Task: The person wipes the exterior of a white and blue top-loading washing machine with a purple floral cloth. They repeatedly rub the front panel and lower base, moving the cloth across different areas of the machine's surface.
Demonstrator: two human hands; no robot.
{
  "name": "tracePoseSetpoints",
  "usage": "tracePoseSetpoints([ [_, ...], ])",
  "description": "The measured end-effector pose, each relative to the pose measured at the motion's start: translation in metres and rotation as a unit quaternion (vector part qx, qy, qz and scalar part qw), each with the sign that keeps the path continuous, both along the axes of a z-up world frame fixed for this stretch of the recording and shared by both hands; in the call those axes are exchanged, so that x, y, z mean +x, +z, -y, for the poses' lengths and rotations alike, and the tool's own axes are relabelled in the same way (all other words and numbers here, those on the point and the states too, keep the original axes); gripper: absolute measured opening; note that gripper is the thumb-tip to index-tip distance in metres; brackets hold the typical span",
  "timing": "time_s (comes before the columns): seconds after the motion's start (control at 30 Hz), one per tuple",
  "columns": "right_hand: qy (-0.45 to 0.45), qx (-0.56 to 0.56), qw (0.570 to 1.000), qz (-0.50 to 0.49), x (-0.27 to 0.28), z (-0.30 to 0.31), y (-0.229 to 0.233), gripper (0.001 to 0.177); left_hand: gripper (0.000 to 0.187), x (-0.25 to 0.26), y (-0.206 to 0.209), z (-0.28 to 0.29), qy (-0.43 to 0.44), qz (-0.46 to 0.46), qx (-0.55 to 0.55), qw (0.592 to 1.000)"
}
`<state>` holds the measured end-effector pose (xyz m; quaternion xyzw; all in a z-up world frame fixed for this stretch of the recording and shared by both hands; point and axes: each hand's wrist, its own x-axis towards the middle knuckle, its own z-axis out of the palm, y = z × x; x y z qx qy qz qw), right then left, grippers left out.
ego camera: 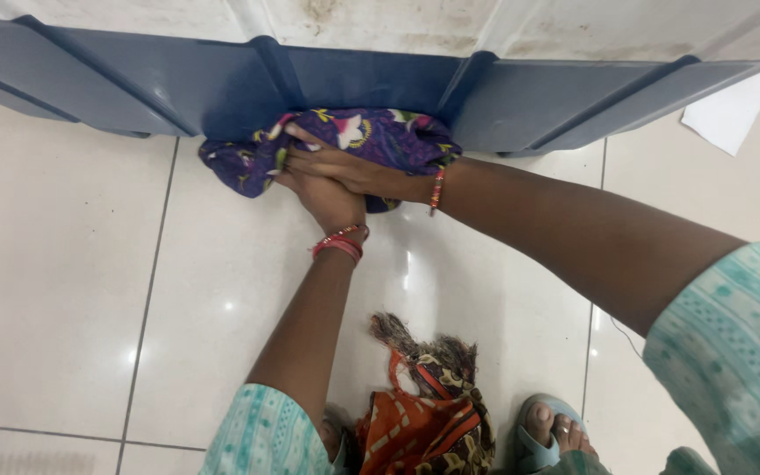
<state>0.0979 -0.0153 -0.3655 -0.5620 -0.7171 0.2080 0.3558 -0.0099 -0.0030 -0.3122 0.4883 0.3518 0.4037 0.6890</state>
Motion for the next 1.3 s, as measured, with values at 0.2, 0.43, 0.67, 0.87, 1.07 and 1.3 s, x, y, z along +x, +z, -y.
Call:
tracePoseSetpoints([
  [0.2,0.001,0.004,0.998,0.062,-0.024,-0.049,0.01,0.053,0.058,0.001,-0.028,-0.025,-0.02,0.24,-0.175,0.955],
  [0.43,0.006,-0.028,0.995,0.1,-0.007,0.044,0.076,0.058,0.068,0.021,-0.043,0.026,-0.077,-0.007,0.019,0.997],
  [0.67,-0.054,-0.153,0.969,0.186,0.029,0.198,0.137,0.059,0.037,0.027,0.018,0.136,-0.114,-0.26,0.317,0.905],
  [0.87,-0.054,-0.162,0.898,0.404,0.053,0.294,0.17,0.068,0.025,0.04,0.063,0.214,-0.236,-0.311,0.238,0.889],
  [1.07,0.036,-0.214,0.648,0.73,0.054,0.346,0.217,0.058,0.063,0.027,0.089,0.248,-0.254,-0.196,0.348,0.881],
  [1.3,0.052,-0.19,0.645,0.738,0.044,0.332,0.24,0.059,0.075,-0.006,0.101,0.227,-0.289,-0.159,0.388,0.861],
])
